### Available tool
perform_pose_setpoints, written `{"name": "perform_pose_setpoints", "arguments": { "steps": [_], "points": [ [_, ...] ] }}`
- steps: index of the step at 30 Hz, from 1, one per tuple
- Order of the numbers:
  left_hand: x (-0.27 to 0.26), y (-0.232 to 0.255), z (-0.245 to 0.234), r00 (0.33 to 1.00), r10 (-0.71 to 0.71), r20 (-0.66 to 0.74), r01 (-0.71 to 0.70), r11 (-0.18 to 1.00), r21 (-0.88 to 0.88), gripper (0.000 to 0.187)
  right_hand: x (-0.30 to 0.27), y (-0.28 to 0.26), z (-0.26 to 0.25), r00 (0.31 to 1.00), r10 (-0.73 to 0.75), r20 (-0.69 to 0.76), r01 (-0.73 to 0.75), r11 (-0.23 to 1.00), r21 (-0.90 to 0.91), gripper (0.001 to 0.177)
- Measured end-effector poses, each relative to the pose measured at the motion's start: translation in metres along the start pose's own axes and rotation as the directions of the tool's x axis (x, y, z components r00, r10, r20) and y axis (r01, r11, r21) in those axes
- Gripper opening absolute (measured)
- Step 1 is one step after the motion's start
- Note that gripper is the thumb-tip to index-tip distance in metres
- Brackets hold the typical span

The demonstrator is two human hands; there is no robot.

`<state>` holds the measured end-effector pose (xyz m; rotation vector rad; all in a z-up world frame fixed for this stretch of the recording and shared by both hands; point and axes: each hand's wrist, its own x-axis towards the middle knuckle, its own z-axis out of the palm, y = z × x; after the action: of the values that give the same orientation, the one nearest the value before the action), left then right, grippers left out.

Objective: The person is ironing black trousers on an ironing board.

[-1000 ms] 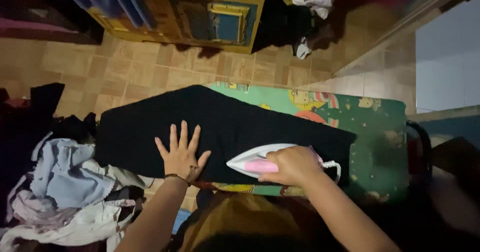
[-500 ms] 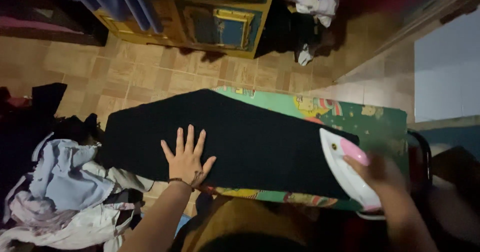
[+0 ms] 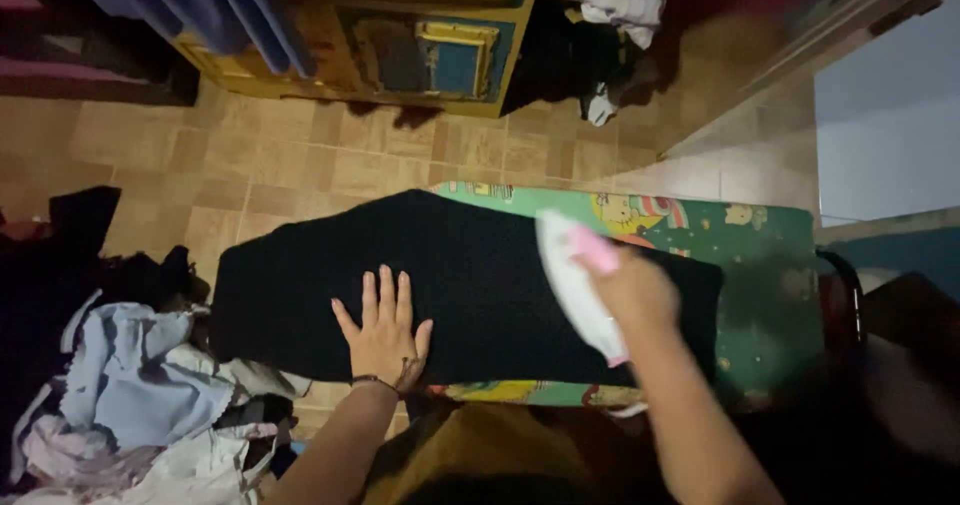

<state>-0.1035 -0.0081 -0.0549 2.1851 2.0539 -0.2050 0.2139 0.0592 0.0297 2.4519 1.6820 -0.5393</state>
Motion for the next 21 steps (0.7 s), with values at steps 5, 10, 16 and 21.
{"name": "perform_pose_setpoints", "arguments": {
  "steps": [5, 10, 16, 21],
  "points": [
    [0.002, -0.003, 0.002, 0.999, 0.009, -0.034, -0.011, 0.998, -0.054, 0.077, 0.027, 0.104, 0.009, 0.970, 0.144, -0.196, -0.136, 0.989, 0.057, 0.075],
    [0.000, -0.003, 0.001, 0.999, 0.013, -0.045, -0.016, 0.997, -0.071, 0.076, 0.033, 0.196, 0.020, 0.933, 0.359, -0.024, -0.326, 0.872, 0.364, 0.075],
    [0.001, -0.004, 0.011, 0.996, 0.019, -0.092, -0.027, 0.997, -0.076, 0.077, -0.002, 0.052, 0.008, 0.987, 0.159, -0.018, -0.153, 0.971, 0.184, 0.064],
    [0.004, -0.006, 0.005, 1.000, 0.026, -0.006, -0.026, 0.998, -0.059, 0.077, -0.045, -0.081, 0.004, 0.990, -0.076, 0.121, 0.076, 0.997, 0.009, 0.064]
  ]
}}
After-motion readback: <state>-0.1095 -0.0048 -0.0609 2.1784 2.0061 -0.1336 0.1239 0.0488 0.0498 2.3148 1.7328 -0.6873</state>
